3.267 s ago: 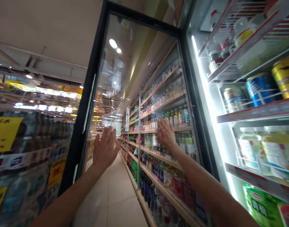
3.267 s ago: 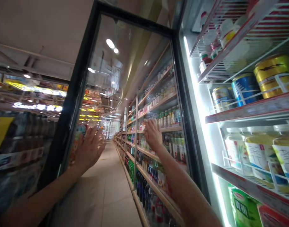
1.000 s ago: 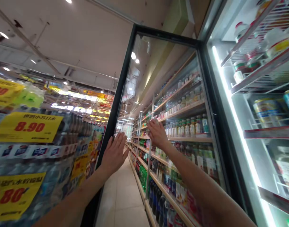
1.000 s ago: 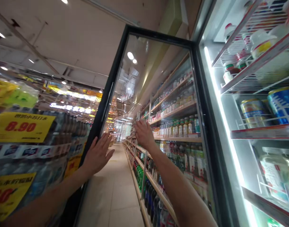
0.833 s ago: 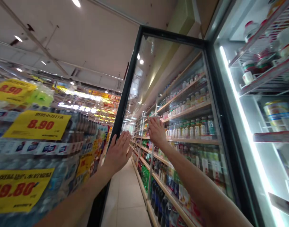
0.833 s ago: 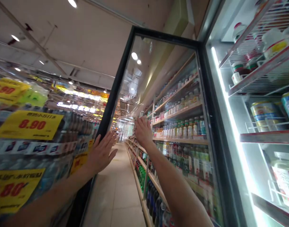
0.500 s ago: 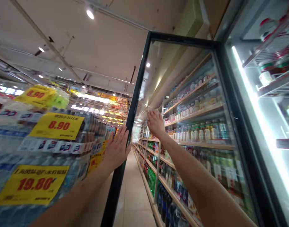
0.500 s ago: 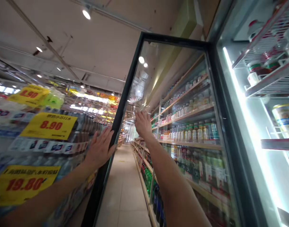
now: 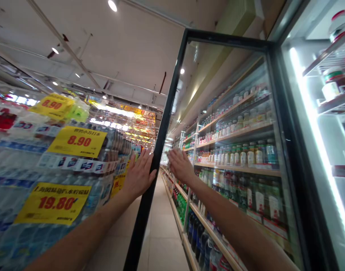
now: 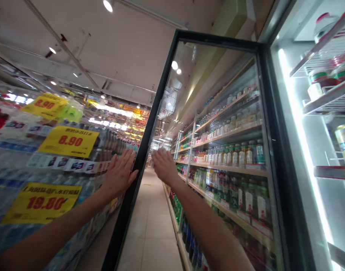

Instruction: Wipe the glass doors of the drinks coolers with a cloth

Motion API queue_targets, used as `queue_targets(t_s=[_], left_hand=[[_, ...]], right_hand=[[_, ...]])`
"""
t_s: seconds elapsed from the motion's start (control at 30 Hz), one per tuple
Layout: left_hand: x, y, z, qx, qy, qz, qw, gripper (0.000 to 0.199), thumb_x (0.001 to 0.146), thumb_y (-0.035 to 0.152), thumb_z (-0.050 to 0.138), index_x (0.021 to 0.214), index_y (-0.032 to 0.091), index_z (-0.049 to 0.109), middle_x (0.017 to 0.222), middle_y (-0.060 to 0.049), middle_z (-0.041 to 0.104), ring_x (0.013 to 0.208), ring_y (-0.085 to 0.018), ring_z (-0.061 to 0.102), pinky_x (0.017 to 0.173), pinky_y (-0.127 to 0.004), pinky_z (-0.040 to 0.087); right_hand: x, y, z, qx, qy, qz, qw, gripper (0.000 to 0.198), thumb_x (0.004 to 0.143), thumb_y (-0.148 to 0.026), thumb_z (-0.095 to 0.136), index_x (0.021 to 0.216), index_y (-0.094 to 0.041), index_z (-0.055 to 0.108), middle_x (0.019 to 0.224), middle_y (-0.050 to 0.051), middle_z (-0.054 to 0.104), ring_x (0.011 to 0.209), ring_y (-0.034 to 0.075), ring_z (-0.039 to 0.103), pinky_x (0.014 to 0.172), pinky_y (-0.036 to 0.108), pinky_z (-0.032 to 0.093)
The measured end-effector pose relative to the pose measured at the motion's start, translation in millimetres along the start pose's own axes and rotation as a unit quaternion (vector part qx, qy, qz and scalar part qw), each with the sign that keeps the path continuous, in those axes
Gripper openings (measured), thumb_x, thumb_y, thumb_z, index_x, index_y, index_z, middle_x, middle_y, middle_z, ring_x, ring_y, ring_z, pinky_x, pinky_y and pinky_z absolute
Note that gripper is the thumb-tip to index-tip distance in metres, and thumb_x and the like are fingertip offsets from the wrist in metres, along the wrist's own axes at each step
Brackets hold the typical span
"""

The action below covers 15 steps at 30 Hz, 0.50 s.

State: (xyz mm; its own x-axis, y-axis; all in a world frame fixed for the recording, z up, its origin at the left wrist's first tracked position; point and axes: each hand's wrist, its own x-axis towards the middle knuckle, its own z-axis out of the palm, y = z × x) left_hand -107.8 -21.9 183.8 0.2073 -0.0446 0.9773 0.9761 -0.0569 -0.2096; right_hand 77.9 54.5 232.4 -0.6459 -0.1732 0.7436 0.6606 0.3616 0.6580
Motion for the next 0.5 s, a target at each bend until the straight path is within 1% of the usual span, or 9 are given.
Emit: queue_targets(t_s=[0.07,0.1,0.13,0.2,0.27,0.33,0.37,0.4,0.5], left_hand=[[-2.7,4.4,0.0,0.005,-0.003,0.007,1.0,0.051,0.087,0.035,0.038,0.132,0.009,0.04,0.142,-0.013,0.035,0.134,-0.024,0.028,0.112,-0.045,0.016],[-5.0,6.5,0.2,0.006,-0.004,0.01,1.0,0.051,0.088,0.034,0.037,0.132,0.009,0.039,0.142,-0.013,0.035,0.134,-0.024,0.028,0.111,-0.045,0.016],[-7.8,8.3,0.5,0.007,-0.005,0.013,1.0,0.051,0.088,0.034,0.037,0.132,0.009,0.039,0.142,-0.013,0.035,0.134,-0.024,0.028,0.111,-0.046,0.017],[-14.1,11.0,1.4,0.005,-0.006,0.019,1.0,0.051,0.088,0.033,0.037,0.132,0.008,0.039,0.142,-0.013,0.034,0.134,-0.024,0.028,0.111,-0.046,0.018],[-19.2,12.9,3.0,0.002,-0.006,0.025,1.0,0.051,0.088,0.033,0.037,0.132,0.009,0.04,0.142,-0.013,0.035,0.134,-0.025,0.028,0.111,-0.046,0.017],[-20.9,15.3,5.7,-0.002,-0.004,0.033,0.999,0.051,0.087,0.033,0.038,0.132,0.009,0.039,0.142,-0.014,0.036,0.134,-0.024,0.029,0.111,-0.046,0.017],[-20.4,17.4,7.5,-0.004,-0.002,0.037,0.999,0.051,0.087,0.032,0.039,0.133,0.01,0.038,0.142,-0.013,0.036,0.134,-0.024,0.029,0.111,-0.045,0.016],[-19.3,20.2,9.6,-0.006,0.0,0.042,0.999,0.052,0.087,0.032,0.039,0.134,0.011,0.036,0.142,-0.013,0.035,0.134,-0.024,0.029,0.111,-0.045,0.016],[-14.8,33.3,16.3,-0.015,0.008,0.052,0.998,0.055,0.087,0.031,0.04,0.138,0.012,0.03,0.142,-0.013,0.035,0.134,-0.024,0.028,0.111,-0.046,0.016]], right_hand=[[13.5,10.3,-4.4,-0.005,0.009,0.094,0.996,0.041,0.089,-0.024,0.039,0.128,-0.013,0.048,0.138,0.01,0.043,0.132,0.026,0.032,0.11,0.05,0.02],[12.6,8.7,-4.8,-0.002,0.006,0.102,0.995,0.042,0.089,-0.024,0.039,0.129,-0.013,0.047,0.139,0.01,0.042,0.132,0.026,0.031,0.111,0.05,0.019],[5.3,2.4,-4.2,0.005,-0.002,0.081,0.997,0.043,0.089,-0.024,0.039,0.13,-0.013,0.046,0.14,0.01,0.041,0.133,0.025,0.029,0.111,0.049,0.018],[-24.6,-19.4,-1.1,0.025,-0.031,-0.014,0.999,0.044,0.088,-0.025,0.041,0.131,-0.015,0.044,0.141,0.008,0.04,0.135,0.024,0.025,0.113,0.048,0.015],[-61.0,-39.5,1.0,0.05,-0.068,-0.123,0.989,0.044,0.087,-0.025,0.042,0.131,-0.017,0.044,0.141,0.005,0.04,0.136,0.021,0.023,0.114,0.046,0.013],[-83.9,-42.1,-0.6,0.065,-0.095,-0.187,0.976,0.044,0.087,-0.026,0.043,0.13,-0.02,0.045,0.14,0.003,0.041,0.137,0.018,0.022,0.115,0.044,0.012],[-86.6,-35.0,-3.0,0.062,-0.095,-0.185,0.976,0.044,0.087,-0.027,0.043,0.13,-0.02,0.045,0.14,0.003,0.041,0.137,0.018,0.023,0.115,0.044,0.012],[-83.8,-23.3,-6.5,0.051,-0.085,-0.156,0.983,0.043,0.087,-0.027,0.043,0.13,-0.02,0.045,0.139,0.004,0.042,0.136,0.018,0.024,0.115,0.045,0.013],[-63.0,19.9,-20.2,-0.011,-0.022,0.02,1.0,0.042,0.088,-0.026,0.042,0.129,-0.017,0.048,0.138,0.008,0.044,0.134,0.022,0.029,0.113,0.047,0.015]])
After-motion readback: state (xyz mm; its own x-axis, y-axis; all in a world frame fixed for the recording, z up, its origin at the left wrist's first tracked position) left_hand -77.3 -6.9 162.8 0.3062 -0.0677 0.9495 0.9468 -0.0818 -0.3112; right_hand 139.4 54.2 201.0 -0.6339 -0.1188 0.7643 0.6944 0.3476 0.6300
